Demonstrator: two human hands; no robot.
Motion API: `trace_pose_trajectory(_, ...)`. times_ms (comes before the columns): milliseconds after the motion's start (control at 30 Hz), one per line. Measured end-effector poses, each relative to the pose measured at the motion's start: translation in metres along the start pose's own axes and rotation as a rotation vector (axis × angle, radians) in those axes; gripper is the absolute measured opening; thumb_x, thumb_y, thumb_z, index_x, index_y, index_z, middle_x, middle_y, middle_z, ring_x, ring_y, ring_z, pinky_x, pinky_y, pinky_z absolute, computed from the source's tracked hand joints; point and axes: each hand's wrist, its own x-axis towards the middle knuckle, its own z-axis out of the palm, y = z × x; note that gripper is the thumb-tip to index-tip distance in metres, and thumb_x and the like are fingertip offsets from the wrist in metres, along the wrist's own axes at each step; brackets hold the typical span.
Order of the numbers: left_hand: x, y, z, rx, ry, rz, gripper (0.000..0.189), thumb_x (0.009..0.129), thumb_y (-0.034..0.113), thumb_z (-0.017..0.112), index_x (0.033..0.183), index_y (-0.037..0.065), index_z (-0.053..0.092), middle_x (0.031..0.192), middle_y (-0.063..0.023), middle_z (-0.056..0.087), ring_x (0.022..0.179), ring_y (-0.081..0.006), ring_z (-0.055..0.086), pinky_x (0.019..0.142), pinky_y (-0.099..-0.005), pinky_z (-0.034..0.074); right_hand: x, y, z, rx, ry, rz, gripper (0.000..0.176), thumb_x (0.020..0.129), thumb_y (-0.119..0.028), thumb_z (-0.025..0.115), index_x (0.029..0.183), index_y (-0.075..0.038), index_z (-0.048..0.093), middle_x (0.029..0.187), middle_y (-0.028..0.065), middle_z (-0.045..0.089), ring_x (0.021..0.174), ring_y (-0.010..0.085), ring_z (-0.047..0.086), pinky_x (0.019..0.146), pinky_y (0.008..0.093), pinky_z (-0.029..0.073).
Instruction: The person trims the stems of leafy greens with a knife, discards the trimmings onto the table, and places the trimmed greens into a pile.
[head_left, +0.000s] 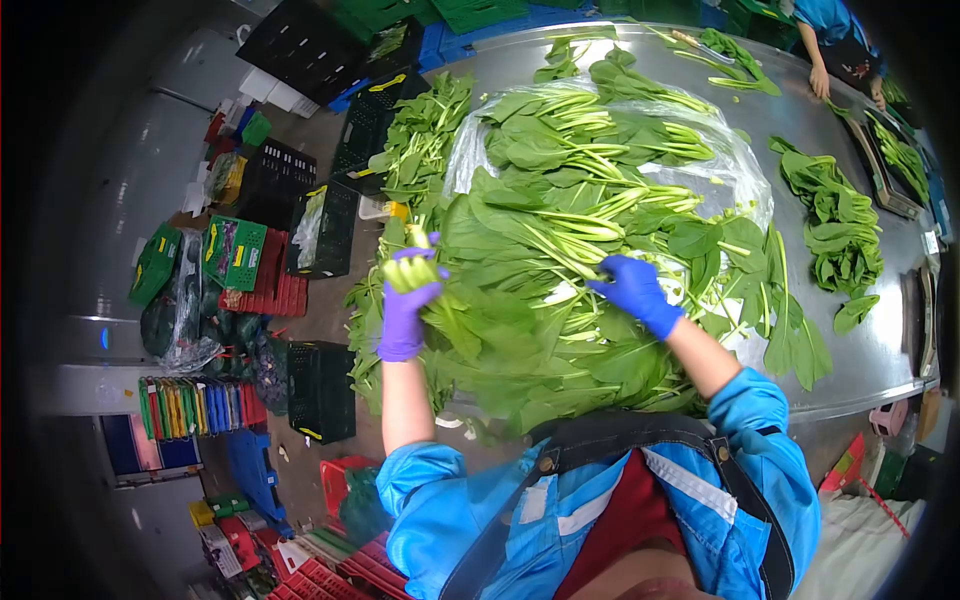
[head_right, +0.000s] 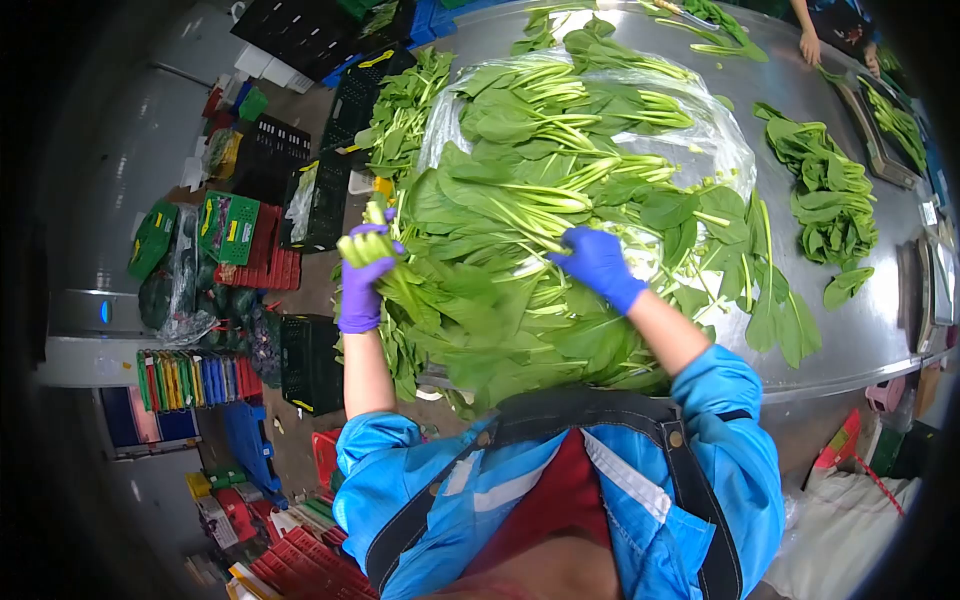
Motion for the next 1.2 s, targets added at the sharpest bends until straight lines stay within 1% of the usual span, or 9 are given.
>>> trace_pose_trajectory(167, -0.006, -0.001, 0.027, 0.203, -0.096, -0.037, 0.090, 0.060, 0.006, 0.069, 0.141, 0.008, 0.029, 0.129, -0.0103, 0.047, 0.081, -0.0150, 0.057, 0.076, -0.0272, 0.049, 0.011, 0.024, 0.043, -0.242, -0.174, 0.111, 0.036, 0.069, -0.040, 0.071, 0.081, -0.006, 0.066, 0.070, 0.0138, 0.063, 0.069, 0.0322, 0.062, 0.063, 0.0389, 0.049)
trace_pose_trajectory(433, -0.008, -0.048, 0.115, 0.670, -0.930, 0.182, 0.062, 0.063, 0.010, 0.068, 0.122, 0.008, 0.052, 0.140, -0.0153, 0.038, 0.124, -0.0303, 0.043, 0.103, -0.0367, 0.034, -0.014, -0.023, -0.080, 0.294, -0.328, 0.221, 0.026, 0.068, -0.028, 0.073, 0.083, -0.007, 0.069, 0.060, 0.0077, 0.059, 0.055, 0.0150, 0.056, 0.055, 0.0302, 0.045)
trace_pose_trajectory(500, -0.006, -0.046, 0.142, 0.664, -0.960, 0.140, 0.062, 0.062, 0.011, 0.069, 0.121, 0.008, 0.052, 0.139, -0.0152, 0.038, 0.123, -0.0313, 0.043, 0.103, -0.0371, 0.035, -0.023, -0.034, -0.101, 0.319, -0.338, 0.206, 0.024, 0.073, -0.025, 0.072, 0.085, -0.005, 0.068, 0.058, 0.0060, 0.057, 0.051, 0.0096, 0.051, 0.051, 0.0265, 0.042)
trace_pose_trajectory(600, -0.001, -0.043, 0.151, 0.622, -0.943, 0.165, 0.062, 0.061, 0.012, 0.071, 0.120, 0.008, 0.053, 0.136, -0.0155, 0.040, 0.121, -0.0321, 0.045, 0.101, -0.0378, 0.036, -0.037, -0.025, -0.112, 0.626, 0.046, 0.236, 0.023, 0.083, -0.017, 0.066, 0.099, -0.002, 0.065, 0.056, 0.0054, 0.057, 0.051, 0.0050, 0.049, 0.049, 0.0231, 0.040)
trace_pose_trajectory(733, -0.003, -0.033, 0.160, 0.534, -0.909, 0.104, 0.063, 0.058, 0.011, 0.072, 0.118, 0.007, 0.052, 0.132, -0.0169, 0.044, 0.120, -0.0311, 0.045, 0.100, -0.0381, 0.036, -0.048, -0.021, -0.099, 0.129, 0.273, -0.190, 0.049, 0.070, 0.000, 0.057, 0.116, -0.017, 0.060, 0.072, 0.0149, 0.063, 0.058, 0.0326, 0.059, 0.055, 0.0378, 0.048)
trace_pose_trajectory(900, -0.012, -0.028, 0.167, 0.490, -0.918, -0.033, 0.066, 0.058, 0.011, 0.073, 0.119, 0.006, 0.051, 0.133, -0.0168, 0.043, 0.122, -0.0308, 0.043, 0.103, -0.0377, 0.034, -0.050, -0.017, -0.090, -0.005, 0.162, -0.135, 0.056, 0.066, -0.004, 0.057, 0.120, -0.018, 0.057, 0.074, 0.0140, 0.063, 0.060, 0.0320, 0.060, 0.057, 0.0400, 0.049)
trace_pose_trajectory(1033, -0.016, -0.036, 0.150, 0.417, -0.810, 0.118, 0.068, 0.058, 0.007, 0.074, 0.121, 0.010, 0.049, 0.136, -0.0167, 0.041, 0.125, -0.0311, 0.040, 0.104, -0.0380, 0.032, -0.052, 0.029, -0.082, -0.276, 0.022, 0.061, 0.047, 0.070, -0.006, 0.058, 0.116, -0.015, 0.060, 0.081, 0.0142, 0.065, 0.065, 0.0324, 0.061, 0.059, 0.0401, 0.050)
trace_pose_trajectory(1100, -0.009, -0.039, 0.146, 0.362, -0.800, 0.149, 0.069, 0.058, 0.006, 0.073, 0.122, 0.012, 0.049, 0.137, -0.0166, 0.040, 0.127, -0.0316, 0.038, 0.104, -0.0384, 0.031, -0.054, 0.031, -0.083, -0.176, 0.098, -0.020, 0.043, 0.074, -0.010, 0.062, 0.117, -0.014, 0.060, 0.081, 0.0142, 0.065, 0.061, 0.0273, 0.061, 0.057, 0.0355, 0.049)
trace_pose_trajectory(1200, -0.005, -0.032, 0.152, 0.375, -0.900, 0.240, 0.068, 0.061, 0.004, 0.072, 0.124, 0.014, 0.048, 0.140, -0.0150, 0.035, 0.125, -0.0305, 0.040, 0.103, -0.0394, 0.032, -0.053, -0.033, -0.109, 0.542, -0.063, 0.074, 0.053, 0.075, -0.014, 0.069, 0.126, -0.016, 0.055, 0.079, 0.0015, 0.064, 0.056, 0.0057, 0.046, 0.051, 0.0202, 0.040)
